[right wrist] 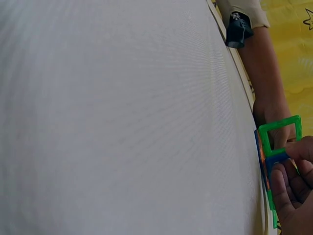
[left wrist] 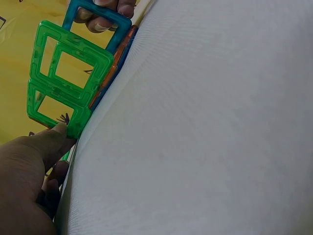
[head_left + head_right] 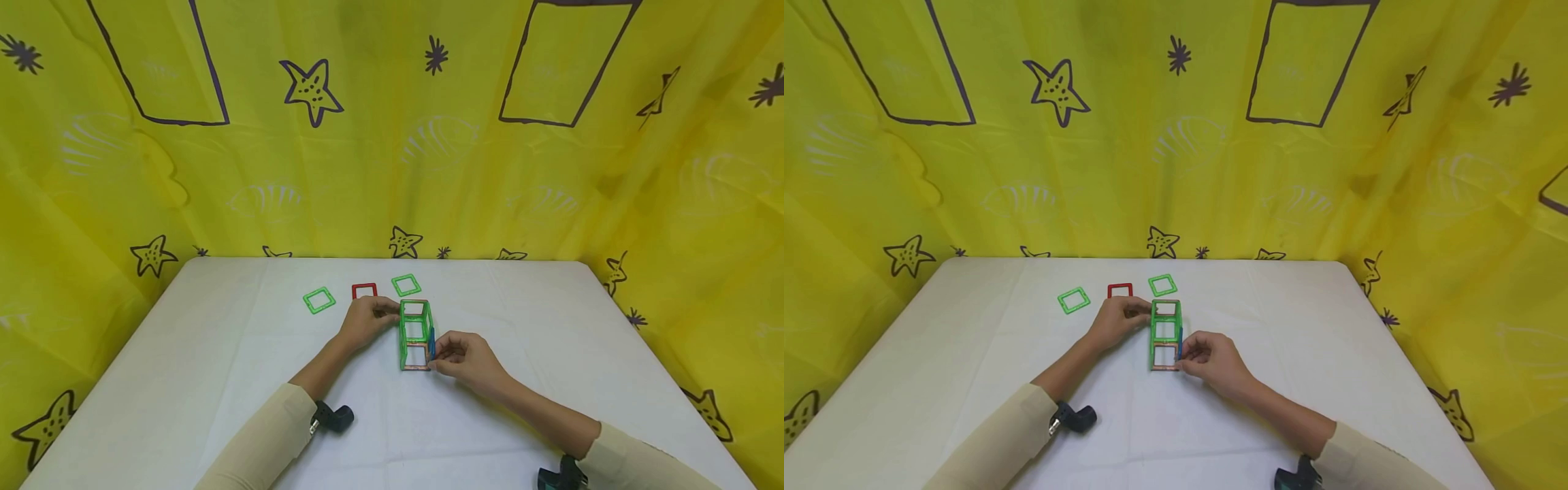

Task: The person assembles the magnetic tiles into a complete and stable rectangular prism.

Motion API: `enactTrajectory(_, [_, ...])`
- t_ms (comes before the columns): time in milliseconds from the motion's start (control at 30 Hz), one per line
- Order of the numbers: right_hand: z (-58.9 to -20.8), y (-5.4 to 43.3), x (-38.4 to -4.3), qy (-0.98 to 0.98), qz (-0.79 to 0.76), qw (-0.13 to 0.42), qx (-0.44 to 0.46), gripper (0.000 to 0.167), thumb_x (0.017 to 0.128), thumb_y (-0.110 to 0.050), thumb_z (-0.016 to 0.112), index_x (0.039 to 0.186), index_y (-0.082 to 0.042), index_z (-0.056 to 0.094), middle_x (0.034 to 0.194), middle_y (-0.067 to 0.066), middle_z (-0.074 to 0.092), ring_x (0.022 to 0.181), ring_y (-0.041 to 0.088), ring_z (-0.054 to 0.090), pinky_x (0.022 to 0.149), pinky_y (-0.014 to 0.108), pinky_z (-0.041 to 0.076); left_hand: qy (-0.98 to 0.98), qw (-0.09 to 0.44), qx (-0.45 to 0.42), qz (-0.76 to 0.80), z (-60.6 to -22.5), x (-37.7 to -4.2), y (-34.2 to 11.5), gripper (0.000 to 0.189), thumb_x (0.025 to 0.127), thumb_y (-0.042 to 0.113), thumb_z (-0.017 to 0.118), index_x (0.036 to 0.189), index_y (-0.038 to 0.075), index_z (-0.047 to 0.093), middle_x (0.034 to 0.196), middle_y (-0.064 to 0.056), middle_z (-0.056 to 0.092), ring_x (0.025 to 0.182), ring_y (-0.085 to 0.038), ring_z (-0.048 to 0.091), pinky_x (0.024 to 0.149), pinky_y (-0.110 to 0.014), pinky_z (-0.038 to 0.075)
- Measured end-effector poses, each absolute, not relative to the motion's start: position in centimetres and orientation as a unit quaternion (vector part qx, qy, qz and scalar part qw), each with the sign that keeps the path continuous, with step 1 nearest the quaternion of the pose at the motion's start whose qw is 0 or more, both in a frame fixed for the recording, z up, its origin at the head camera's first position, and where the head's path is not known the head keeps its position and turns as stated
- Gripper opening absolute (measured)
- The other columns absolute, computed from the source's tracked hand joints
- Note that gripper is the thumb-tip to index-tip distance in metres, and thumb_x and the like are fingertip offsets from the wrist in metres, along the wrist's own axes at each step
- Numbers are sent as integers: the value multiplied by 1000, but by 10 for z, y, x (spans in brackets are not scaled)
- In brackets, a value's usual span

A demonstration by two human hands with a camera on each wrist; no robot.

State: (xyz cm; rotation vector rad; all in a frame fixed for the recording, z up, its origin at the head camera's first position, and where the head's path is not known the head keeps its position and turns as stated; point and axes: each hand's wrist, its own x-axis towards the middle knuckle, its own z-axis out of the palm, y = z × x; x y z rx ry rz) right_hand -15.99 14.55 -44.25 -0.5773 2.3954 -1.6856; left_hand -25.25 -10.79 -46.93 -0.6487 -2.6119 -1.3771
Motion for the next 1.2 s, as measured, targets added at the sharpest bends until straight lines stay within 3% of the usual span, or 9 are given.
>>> enactTrajectory(400, [-445,144,-160,819,-531,66,-210,13,89,0,79,99,-1,71,93,4,71,82,17,66,72,26,56,-861,53,-213,-460,-468,-252,-107,17,91,7,82,108,5,82,102,-3,79,90,-15,71,82,-31,55])
enactTrajectory(733, [-443,145,-161,818,-528,75,-215,14,88,2,78,100,-1,71,95,6,71,84,19,66,75,26,57,-863,52,-214,-456,-468,-252,-107,17,92,9,81,109,5,82,102,-3,79,90,-15,71,83,-33,56])
enactTrajectory(1000, [-437,152,-173,842,-504,53,-183,21,87,13,62,101,0,70,98,9,71,90,23,65,79,28,55,-864,56,-199,-459,-468,-252,-105,14,90,8,83,103,8,81,91,2,75,79,-12,60,72,-28,50])
enactTrajectory(1200, [-435,153,-192,847,-508,19,-153,24,96,10,61,119,8,65,108,17,69,100,28,64,86,31,55,-862,63,-187,-467,-470,-252,-101,10,89,6,84,98,8,81,89,3,76,76,-10,60,71,-27,50])
